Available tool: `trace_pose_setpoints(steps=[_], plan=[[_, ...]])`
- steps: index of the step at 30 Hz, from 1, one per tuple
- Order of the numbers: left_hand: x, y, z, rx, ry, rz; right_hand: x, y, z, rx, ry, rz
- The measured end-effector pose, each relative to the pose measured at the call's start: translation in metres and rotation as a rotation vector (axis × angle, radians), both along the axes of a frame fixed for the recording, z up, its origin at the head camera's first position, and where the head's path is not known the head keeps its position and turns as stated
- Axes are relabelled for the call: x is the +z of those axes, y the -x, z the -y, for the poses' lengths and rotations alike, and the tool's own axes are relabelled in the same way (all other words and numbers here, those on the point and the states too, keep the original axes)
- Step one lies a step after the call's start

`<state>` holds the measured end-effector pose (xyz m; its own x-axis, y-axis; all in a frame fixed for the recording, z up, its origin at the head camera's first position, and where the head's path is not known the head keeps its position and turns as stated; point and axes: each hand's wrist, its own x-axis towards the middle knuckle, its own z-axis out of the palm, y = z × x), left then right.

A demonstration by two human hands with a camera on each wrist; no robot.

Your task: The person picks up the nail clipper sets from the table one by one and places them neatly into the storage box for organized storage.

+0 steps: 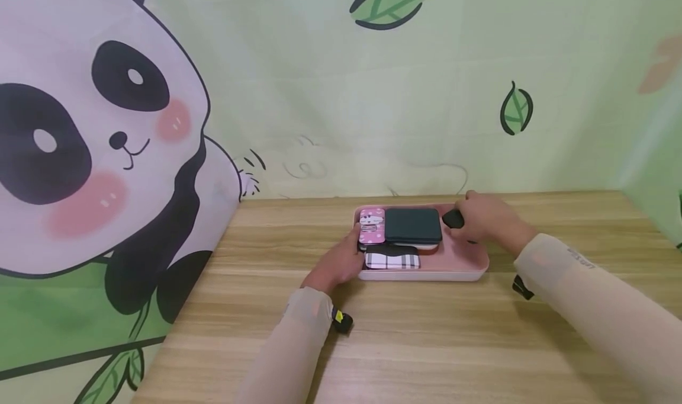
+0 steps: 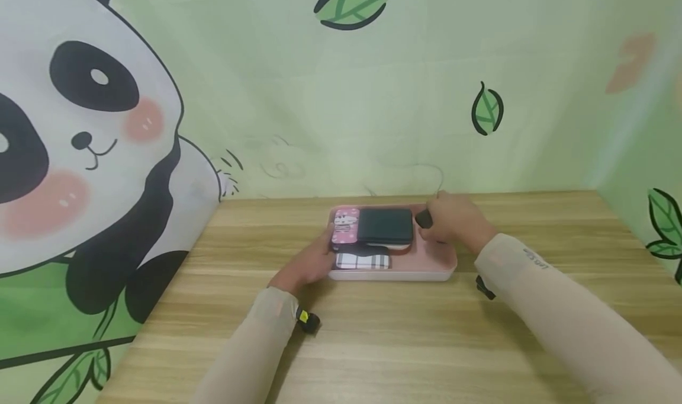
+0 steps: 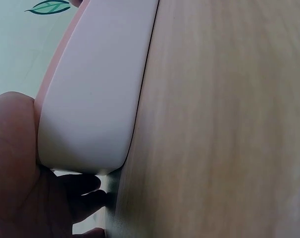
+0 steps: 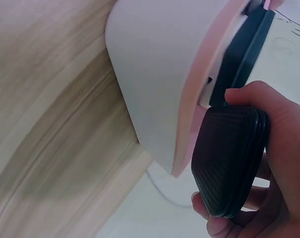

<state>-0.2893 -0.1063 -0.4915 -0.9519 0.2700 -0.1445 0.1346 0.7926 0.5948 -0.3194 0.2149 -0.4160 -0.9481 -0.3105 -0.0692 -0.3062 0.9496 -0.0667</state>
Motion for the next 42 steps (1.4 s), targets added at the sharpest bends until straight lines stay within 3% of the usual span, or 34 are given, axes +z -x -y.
trace_pose_setpoints(steps=[14,42], plan=[[0.002,-0.001,0.0,0.011,0.001,0.02,-0.02,0.003,0.004,0.01,0.002,0.009],[0.001,-0.001,-0.001,0.012,0.005,0.021,-0.028,-0.011,0.012,0.101,-0.178,-0.105]])
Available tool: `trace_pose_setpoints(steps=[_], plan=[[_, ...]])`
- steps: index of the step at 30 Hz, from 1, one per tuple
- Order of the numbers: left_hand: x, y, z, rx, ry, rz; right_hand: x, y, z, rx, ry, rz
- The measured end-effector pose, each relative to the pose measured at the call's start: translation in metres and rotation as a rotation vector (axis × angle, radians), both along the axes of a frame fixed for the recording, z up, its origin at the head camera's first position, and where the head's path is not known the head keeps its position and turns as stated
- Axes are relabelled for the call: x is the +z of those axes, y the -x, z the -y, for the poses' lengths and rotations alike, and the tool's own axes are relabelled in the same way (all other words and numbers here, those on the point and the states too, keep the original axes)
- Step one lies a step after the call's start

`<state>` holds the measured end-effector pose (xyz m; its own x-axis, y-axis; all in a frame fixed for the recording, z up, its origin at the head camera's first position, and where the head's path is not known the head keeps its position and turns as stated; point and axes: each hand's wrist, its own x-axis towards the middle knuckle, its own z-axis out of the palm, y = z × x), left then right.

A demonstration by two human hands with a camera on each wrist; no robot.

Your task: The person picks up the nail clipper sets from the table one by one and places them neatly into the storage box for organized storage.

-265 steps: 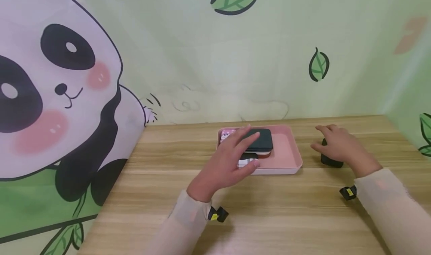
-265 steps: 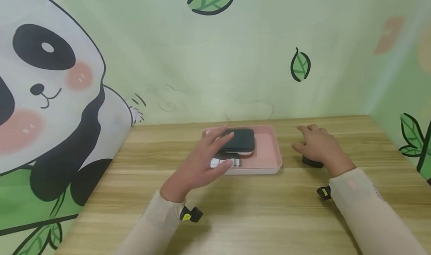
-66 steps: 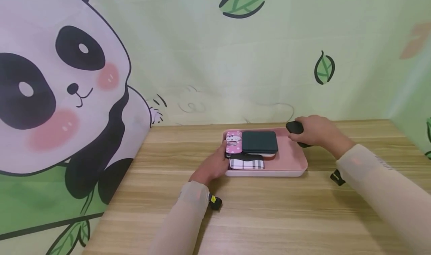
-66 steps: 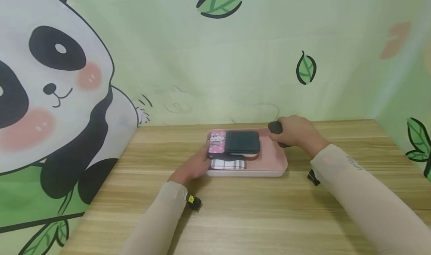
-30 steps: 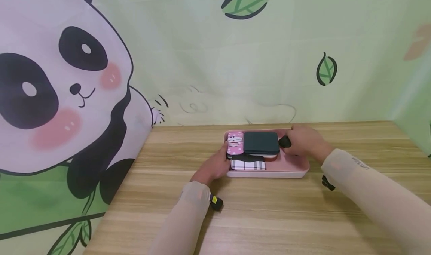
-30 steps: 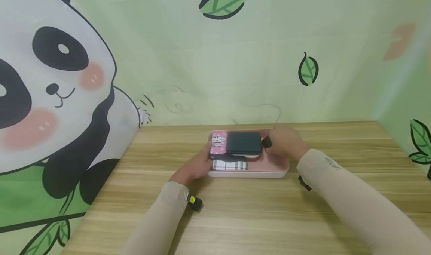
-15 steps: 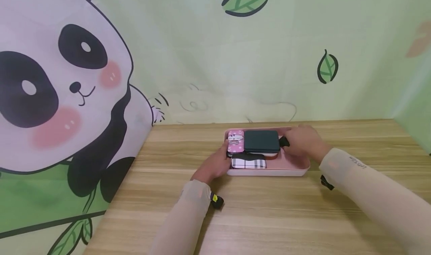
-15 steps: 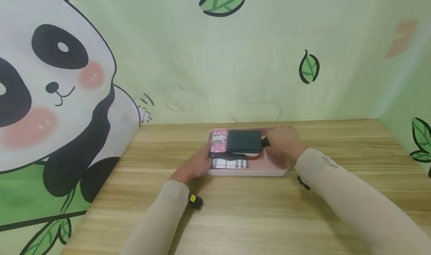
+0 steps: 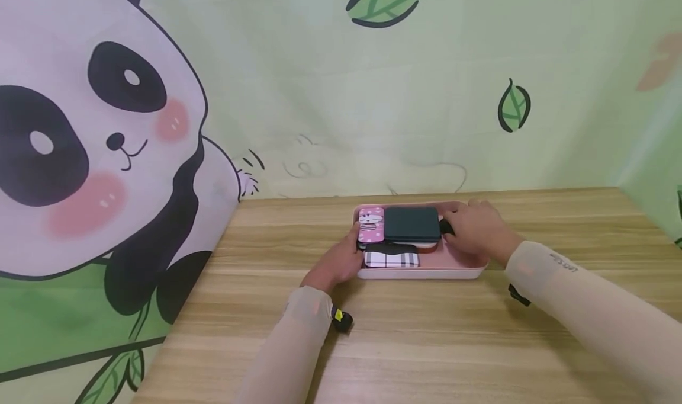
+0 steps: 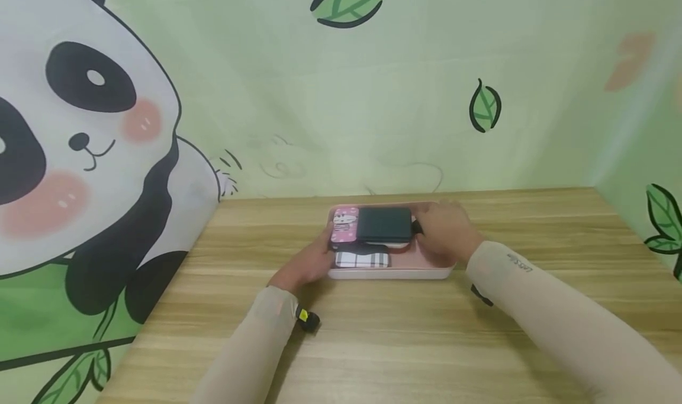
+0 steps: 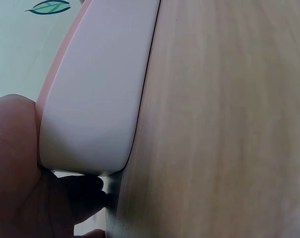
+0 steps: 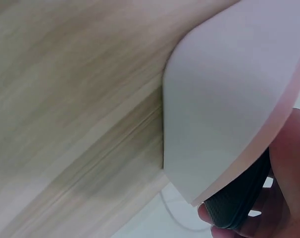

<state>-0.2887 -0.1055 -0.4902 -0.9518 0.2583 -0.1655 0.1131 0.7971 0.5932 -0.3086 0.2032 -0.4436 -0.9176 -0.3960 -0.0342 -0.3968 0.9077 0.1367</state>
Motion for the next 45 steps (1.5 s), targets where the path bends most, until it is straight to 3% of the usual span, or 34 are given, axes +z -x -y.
trace_pose_setpoints(steps=[6,14,18,20,27,45], plan=[[0.001,-0.001,0.0,0.001,0.002,0.01,0.0,-0.005,-0.004,0.039,-0.038,0.006],[0.002,0.0,0.0,-0.001,-0.012,0.004,0.014,-0.006,-0.016,0.059,0.013,0.219],[0.002,0.0,0.0,-0.001,-0.012,0.005,0.02,-0.001,-0.022,0.081,0.056,0.271],[0.003,-0.001,-0.001,0.001,-0.014,0.008,0.02,-0.001,-0.024,0.093,0.053,0.261],[0.006,-0.002,-0.002,0.003,-0.018,0.022,0.01,-0.007,-0.021,0.176,-0.101,0.177],[0.007,-0.003,0.001,-0.012,-0.077,0.051,0.011,-0.006,-0.015,0.176,-0.054,0.111]])
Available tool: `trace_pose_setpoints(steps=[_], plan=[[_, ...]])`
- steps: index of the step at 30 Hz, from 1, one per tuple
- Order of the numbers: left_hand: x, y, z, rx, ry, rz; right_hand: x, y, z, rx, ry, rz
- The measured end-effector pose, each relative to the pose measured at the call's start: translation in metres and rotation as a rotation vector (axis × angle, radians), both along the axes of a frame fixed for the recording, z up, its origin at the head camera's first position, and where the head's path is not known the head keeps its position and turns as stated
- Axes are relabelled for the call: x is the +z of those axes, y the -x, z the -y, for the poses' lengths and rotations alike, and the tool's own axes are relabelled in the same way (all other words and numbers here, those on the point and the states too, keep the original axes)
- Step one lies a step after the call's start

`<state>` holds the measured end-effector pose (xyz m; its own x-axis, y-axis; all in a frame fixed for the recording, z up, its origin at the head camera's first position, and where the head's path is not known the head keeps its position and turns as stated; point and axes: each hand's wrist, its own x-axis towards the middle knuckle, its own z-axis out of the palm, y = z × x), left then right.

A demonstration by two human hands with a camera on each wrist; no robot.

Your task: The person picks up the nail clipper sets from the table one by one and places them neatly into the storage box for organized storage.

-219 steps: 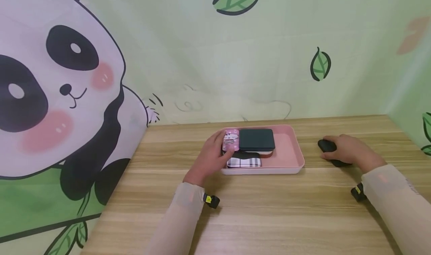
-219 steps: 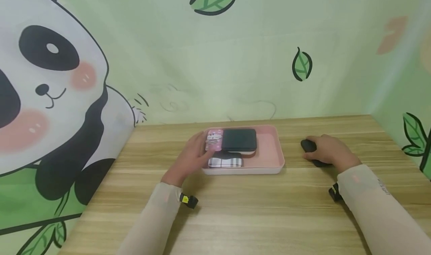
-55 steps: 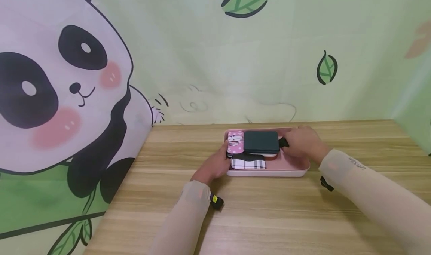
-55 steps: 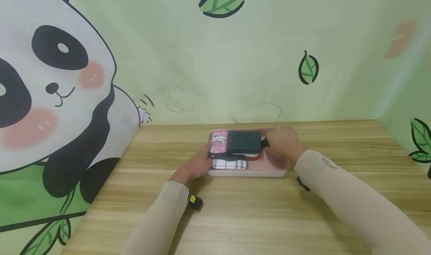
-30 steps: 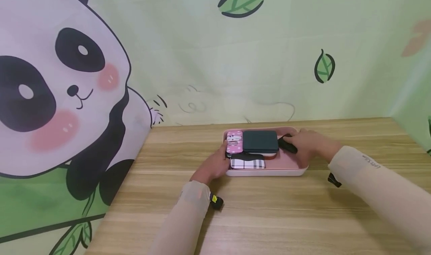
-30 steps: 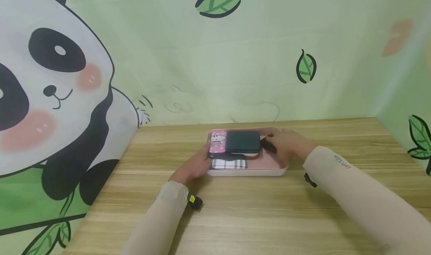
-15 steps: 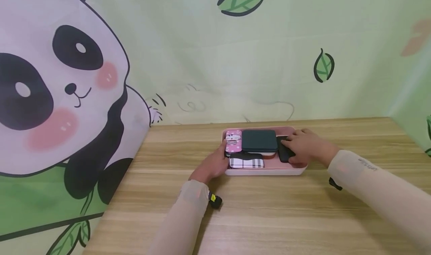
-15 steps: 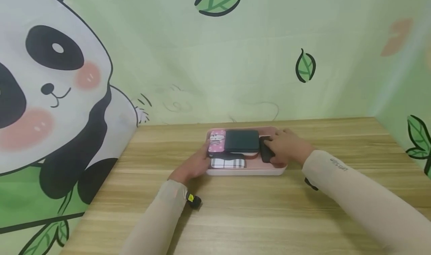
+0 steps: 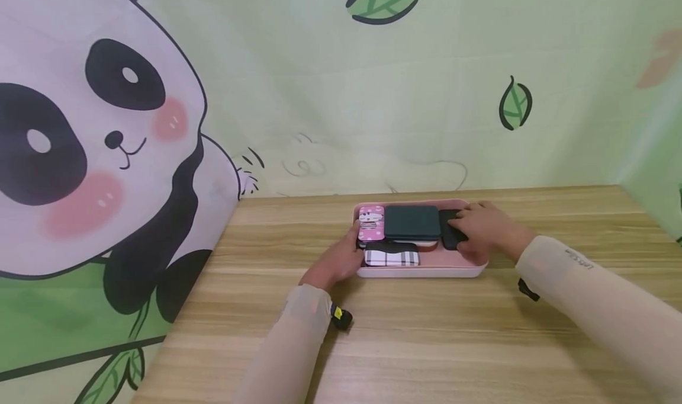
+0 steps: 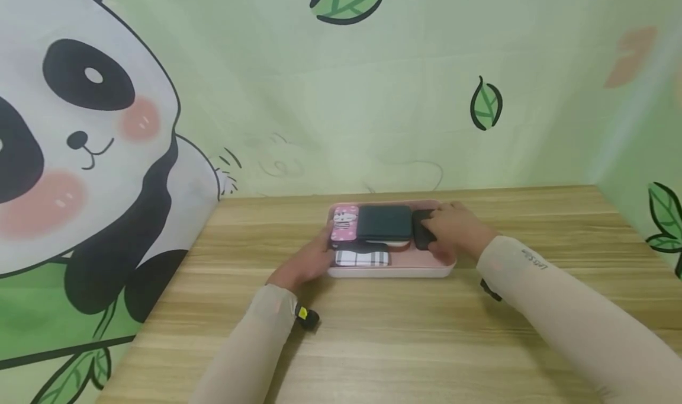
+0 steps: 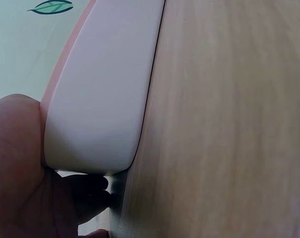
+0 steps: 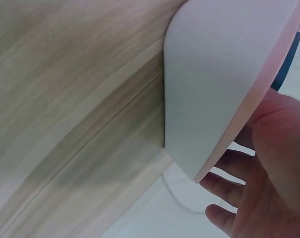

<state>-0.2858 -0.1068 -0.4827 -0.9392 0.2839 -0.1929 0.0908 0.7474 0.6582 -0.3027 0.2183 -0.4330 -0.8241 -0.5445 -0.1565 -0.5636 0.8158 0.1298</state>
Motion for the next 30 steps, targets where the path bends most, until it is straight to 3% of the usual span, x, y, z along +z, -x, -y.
trace_pose_setpoints(steps=[17,24,30], plan=[[-0.0036,0.0033,0.0016,0.001,-0.01,0.002,-0.0065,-0.0021,-0.0025,-0.047,0.083,0.033],[-0.003,0.0035,0.0023,-0.025,-0.03,-0.041,-0.0084,-0.0011,-0.0025,-0.063,0.113,0.041],[-0.0057,0.0045,0.0052,-0.008,0.044,-0.063,-0.0104,0.0019,-0.0042,-0.063,0.153,0.052]])
